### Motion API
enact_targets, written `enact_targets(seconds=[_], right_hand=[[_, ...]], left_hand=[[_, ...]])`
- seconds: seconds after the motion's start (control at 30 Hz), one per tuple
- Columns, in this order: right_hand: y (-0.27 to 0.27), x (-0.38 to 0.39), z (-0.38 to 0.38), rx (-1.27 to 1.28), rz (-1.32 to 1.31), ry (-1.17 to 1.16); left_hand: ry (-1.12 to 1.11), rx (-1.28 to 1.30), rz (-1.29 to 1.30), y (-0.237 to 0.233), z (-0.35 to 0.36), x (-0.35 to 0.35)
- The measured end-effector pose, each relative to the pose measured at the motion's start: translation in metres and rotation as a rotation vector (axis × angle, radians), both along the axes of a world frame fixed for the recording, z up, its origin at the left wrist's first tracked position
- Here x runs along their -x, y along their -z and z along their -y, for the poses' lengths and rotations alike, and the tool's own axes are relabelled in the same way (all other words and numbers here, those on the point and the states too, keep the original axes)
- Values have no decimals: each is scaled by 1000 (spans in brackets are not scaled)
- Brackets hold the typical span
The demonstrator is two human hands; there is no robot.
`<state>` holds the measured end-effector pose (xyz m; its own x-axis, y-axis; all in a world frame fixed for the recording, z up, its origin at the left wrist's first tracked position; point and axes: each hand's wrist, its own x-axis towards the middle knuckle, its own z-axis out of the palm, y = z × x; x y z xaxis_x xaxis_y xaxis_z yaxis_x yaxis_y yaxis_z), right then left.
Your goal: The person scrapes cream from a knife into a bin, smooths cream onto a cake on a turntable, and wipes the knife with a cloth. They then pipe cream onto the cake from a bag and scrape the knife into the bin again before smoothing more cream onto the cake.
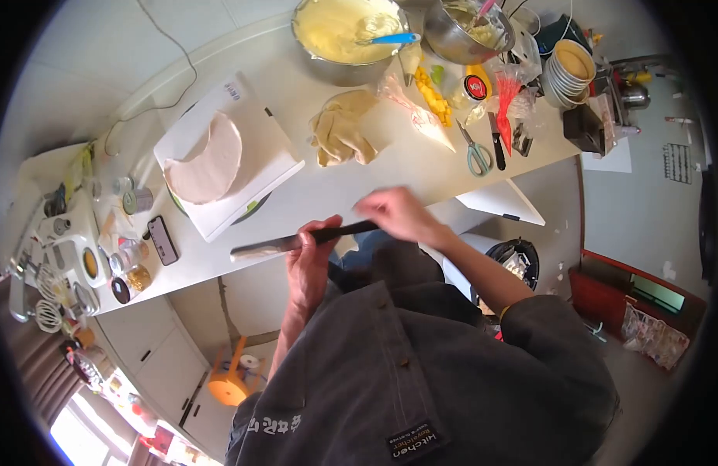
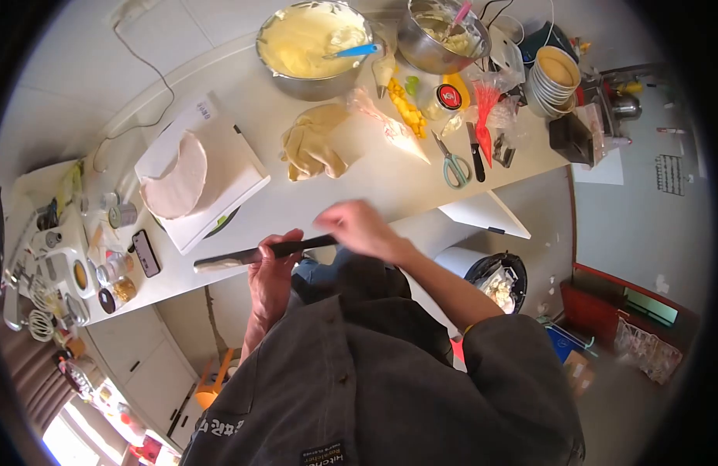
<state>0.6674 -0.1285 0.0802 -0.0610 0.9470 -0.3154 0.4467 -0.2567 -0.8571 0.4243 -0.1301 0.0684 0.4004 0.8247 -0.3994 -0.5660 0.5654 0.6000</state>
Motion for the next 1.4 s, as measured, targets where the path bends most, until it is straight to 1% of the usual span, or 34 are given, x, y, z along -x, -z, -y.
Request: enact_targets(seconds=[0.03, 0.07, 0.1, 0.13, 0.17, 0.2, 0.23, 0.27, 0.3, 0.33, 0.37, 0.4, 0.43, 0.47, 0.53, 0.6, 0.67, 0.73, 0.77, 0.8, 0.83, 0.87, 0.93, 0.97, 1.0, 1.1, 1.17, 1.23, 1.3, 1.4], right_hand=[[23, -25, 0, -51, -21, 214], [56, -58, -8, -163, 129, 346], [68, -86, -21, -229, 252, 479], [71, -112, -39, -232, 506, 482], [85, -137, -60, -293, 577, 530], [102, -165, -74, -265, 774, 383], [129, -189, -89, -314, 881, 278], [128, -196, -102, -263, 966, 147], [143, -206, -110, -210, 965, 73], [154, -212, -113, -263, 964, 58], [167, -214, -113, -387, 989, 67], [173, -217, -113, -374, 980, 51], [172, -219, -111, -360, 982, 37], [171, -216, -110, -293, 926, 118], [163, -213, -100, -140, 823, 282], [152, -213, -81, -231, 387, 487], [137, -208, -63, -241, 4, 737], [121, -196, -48, -184, -328, 1029], [118, -202, -34, -203, -487, 951], [109, -200, -27, -173, -701, 901], [97, -197, -23, -145, -912, 845], [85, -194, -23, -196, -1017, 820], [60, -190, -24, -282, -1234, 755], [13, -150, -36, -432, -1114, 930], [-9, -123, -43, -583, -978, 1096], [15, -101, -42, -369, -1490, 793], [64, -46, -51, -299, -1248, 884], [71, 8, -65, -185, -1613, 865], [64, 46, -87, -284, -1572, 952], [53, 83, -125, -465, -1438, 1036]], left_hand=[[-73, -25, -86, 2, 0, -6], [-119, -47, -142, 5, -1, -8], [-175, -69, -201, 8, -2, -5], [-243, -91, -269, 10, 0, 1], [-388, -17, -285, 12, 1, 6], [-574, 78, -334, 4, 0, 5], [-664, 119, -433, 8, 0, 17], [-756, 158, -529, 16, 2, 34], [-883, 251, -483, 21, 2, 51], [-972, 316, -496, 25, 1, 68], [-1018, 321, -579, 29, -4, 82], [-1056, 335, -651, 31, -10, 92], [-1074, 361, -664, 28, -19, 98], [-1049, 331, -637, 37, -26, 111], [-1003, 360, -609, 38, -51, 114], [-906, 315, -641, 44, -64, 113], [-900, 322, -614, 52, -62, 115], [-865, 328, -607, 63, -57, 114], [-847, 316, -565, 66, -51, 108], [-813, 308, -539, 73, -44, 105], [-780, 298, -497, 70, -38, 95], [-749, 285, -453, 63, -36, 88], [-792, 282, -430, 63, -33, 91], [-812, 284, -418, 68, -31, 94], [-811, 264, -427, 75, -34, 104], [-811, 175, -470, 81, -55, 126], [-803, 162, -401, 84, -65, 135], [-767, 138, -299, 88, -69, 137], [-709, 105, -180, 94, -68, 140], [-667, 40, -141, 95, -69, 133]])
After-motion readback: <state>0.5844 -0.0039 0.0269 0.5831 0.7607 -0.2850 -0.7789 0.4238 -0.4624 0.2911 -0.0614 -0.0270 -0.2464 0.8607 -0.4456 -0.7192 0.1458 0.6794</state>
